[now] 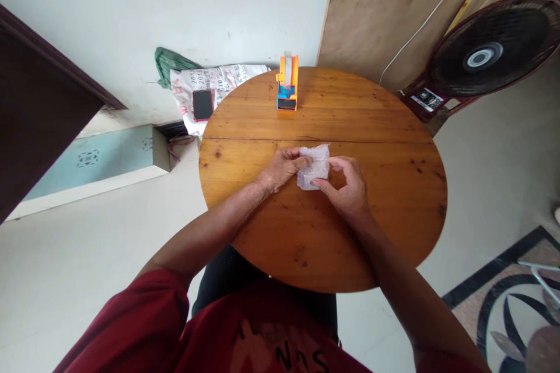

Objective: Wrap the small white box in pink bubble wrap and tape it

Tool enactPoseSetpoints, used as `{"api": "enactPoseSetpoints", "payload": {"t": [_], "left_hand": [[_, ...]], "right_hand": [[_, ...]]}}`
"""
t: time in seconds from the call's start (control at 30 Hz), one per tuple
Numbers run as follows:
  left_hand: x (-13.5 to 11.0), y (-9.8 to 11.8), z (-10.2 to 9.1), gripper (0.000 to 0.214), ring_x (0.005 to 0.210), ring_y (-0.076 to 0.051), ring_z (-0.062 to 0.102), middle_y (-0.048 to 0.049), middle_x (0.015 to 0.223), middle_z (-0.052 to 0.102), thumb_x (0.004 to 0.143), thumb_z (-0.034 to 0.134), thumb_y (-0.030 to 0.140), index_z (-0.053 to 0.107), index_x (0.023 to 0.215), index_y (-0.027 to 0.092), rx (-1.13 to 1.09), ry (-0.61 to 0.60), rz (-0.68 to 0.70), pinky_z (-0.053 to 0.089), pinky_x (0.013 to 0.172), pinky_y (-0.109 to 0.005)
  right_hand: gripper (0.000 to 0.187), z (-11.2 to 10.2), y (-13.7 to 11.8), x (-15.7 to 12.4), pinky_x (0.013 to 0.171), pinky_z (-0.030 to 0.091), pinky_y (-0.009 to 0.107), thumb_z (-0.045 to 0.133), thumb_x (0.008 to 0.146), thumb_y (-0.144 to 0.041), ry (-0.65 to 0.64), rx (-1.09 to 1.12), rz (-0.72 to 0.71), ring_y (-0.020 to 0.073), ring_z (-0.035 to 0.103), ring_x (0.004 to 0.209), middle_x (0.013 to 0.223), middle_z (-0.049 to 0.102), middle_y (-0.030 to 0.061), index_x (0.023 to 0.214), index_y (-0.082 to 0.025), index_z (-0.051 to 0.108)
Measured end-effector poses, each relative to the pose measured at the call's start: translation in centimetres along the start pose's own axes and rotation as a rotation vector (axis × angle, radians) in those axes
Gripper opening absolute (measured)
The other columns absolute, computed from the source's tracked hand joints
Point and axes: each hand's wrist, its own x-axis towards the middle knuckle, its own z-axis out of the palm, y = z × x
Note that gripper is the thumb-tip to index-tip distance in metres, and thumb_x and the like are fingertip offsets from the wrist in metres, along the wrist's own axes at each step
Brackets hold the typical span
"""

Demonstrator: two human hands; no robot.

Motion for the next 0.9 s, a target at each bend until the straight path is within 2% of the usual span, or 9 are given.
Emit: {"api": "enactPoseSetpoints", "payload": {"t": [0.1, 0.37, 0.7, 0.9], "left_hand": [[-0.19, 0.04, 0.2, 0.033, 0.066, -0.012, 0.061, -0.0016, 0.076, 0.073, 0.064, 0.088, 0.037, 0.074, 0.081, 0.013, 0.007, 0.017, 0.016, 0.049, 0.067, -0.024], [-0.28, -0.12, 0.66, 0.031, 0.059, -0.01, 0.06, -0.0002, 0.07, 0.07, 0.069, 0.083, 0.04, 0.073, 0.081, 0.012, 0.037, 0.034, 0.023, 0.047, 0.06, -0.022], [-0.38, -0.27, 0.84, 0.017, 0.057, -0.012, 0.06, -0.0011, 0.068, 0.069, 0.076, 0.071, 0.03, 0.072, 0.082, 0.014, -0.035, 0.138, -0.047, 0.047, 0.057, -0.024], [-0.3, -0.4, 0.9, 0.013, 0.056, -0.013, 0.058, -0.0003, 0.065, 0.068, 0.075, 0.07, 0.028, 0.07, 0.078, 0.015, -0.063, 0.172, -0.067, 0.046, 0.055, -0.025]], "right_hand": [[0.041, 0.07, -0.26, 0.02, 0.09, 0.05, 0.05, 0.077, 0.079, -0.044, -0.059, -0.011, -0.03, 0.0299, 0.066, 0.098, 0.112, 0.069, 0.0089, 0.114, -0.028, 0.063], [0.041, -0.05, -0.37, 0.29, 0.087, 0.051, 0.047, 0.076, 0.078, -0.041, -0.158, 0.039, 0.078, 0.0266, 0.066, 0.092, 0.108, 0.072, 0.0061, 0.115, -0.028, 0.062], [0.036, -0.09, -0.53, 0.4, 0.077, 0.052, 0.039, 0.077, 0.076, -0.045, -0.16, 0.126, 0.169, 0.0204, 0.063, 0.076, 0.088, 0.068, 0.0001, 0.105, -0.028, 0.064], [0.033, -0.09, -0.44, 0.53, 0.077, 0.054, 0.039, 0.079, 0.075, -0.045, -0.157, 0.179, 0.184, 0.0198, 0.063, 0.077, 0.095, 0.067, 0.0026, 0.1, -0.027, 0.067]]}}
